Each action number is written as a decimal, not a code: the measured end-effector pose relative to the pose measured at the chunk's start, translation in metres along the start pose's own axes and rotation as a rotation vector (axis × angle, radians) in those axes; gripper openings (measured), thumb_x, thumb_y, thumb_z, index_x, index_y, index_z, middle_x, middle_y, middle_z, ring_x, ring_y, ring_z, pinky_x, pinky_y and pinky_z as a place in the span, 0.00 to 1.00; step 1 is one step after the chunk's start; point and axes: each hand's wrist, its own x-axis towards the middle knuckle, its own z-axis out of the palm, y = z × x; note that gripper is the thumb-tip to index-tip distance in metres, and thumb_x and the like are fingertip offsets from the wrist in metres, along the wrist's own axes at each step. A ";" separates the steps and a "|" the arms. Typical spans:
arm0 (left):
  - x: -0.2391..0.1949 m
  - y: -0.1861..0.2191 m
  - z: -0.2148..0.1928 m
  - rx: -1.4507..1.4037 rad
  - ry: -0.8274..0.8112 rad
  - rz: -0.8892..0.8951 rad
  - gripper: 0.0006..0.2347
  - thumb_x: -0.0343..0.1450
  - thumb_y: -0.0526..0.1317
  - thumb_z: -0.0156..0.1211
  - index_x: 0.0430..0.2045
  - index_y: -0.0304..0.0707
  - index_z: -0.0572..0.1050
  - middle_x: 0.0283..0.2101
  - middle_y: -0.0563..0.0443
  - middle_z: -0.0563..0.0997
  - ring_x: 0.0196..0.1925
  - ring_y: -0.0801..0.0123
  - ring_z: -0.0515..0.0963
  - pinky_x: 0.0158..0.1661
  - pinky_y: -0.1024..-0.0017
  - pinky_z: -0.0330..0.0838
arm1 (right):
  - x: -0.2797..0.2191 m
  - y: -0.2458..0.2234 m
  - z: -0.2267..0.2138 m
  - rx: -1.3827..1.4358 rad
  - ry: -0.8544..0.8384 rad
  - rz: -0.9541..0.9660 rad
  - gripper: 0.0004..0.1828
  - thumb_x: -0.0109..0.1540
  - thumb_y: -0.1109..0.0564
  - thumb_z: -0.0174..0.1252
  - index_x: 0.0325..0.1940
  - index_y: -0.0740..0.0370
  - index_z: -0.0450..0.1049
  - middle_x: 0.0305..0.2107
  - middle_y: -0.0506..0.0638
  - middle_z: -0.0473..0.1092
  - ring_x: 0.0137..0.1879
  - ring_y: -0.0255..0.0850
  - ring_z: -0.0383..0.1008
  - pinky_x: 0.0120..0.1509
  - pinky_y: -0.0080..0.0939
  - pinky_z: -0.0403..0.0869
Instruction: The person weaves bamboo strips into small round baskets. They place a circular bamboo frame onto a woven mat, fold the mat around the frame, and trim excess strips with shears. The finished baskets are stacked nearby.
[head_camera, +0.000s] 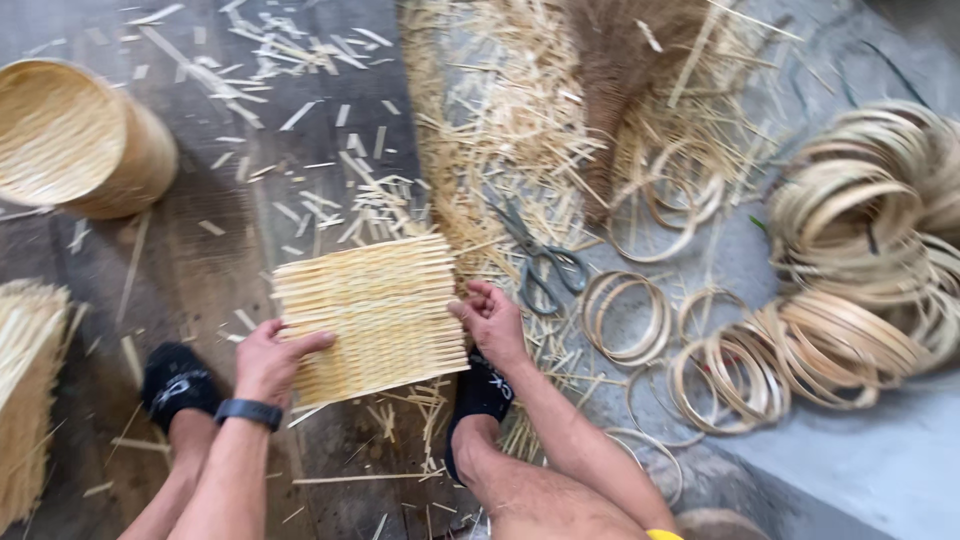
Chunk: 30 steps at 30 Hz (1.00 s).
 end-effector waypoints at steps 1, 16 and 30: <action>0.005 -0.004 0.000 -0.010 -0.011 0.000 0.29 0.55 0.32 0.78 0.52 0.24 0.74 0.43 0.43 0.85 0.40 0.66 0.84 0.43 0.69 0.80 | 0.004 0.006 -0.022 -0.079 0.123 -0.039 0.23 0.58 0.59 0.70 0.56 0.65 0.73 0.34 0.48 0.76 0.38 0.30 0.75 0.42 0.30 0.76; -0.041 0.038 0.003 0.605 0.464 0.655 0.32 0.62 0.39 0.83 0.55 0.19 0.69 0.51 0.28 0.76 0.50 0.50 0.77 0.45 0.65 0.74 | -0.040 -0.015 -0.213 -1.152 0.630 0.091 0.07 0.59 0.54 0.63 0.34 0.59 0.81 0.31 0.50 0.78 0.35 0.43 0.79 0.42 0.46 0.76; -0.198 0.113 0.122 -0.738 -0.618 0.199 0.11 0.75 0.39 0.58 0.49 0.36 0.79 0.27 0.56 0.77 0.24 0.82 0.70 0.23 0.83 0.62 | -0.118 -0.316 0.007 -1.219 -0.301 -1.423 0.16 0.56 0.49 0.66 0.38 0.64 0.78 0.34 0.51 0.72 0.39 0.45 0.75 0.40 0.48 0.75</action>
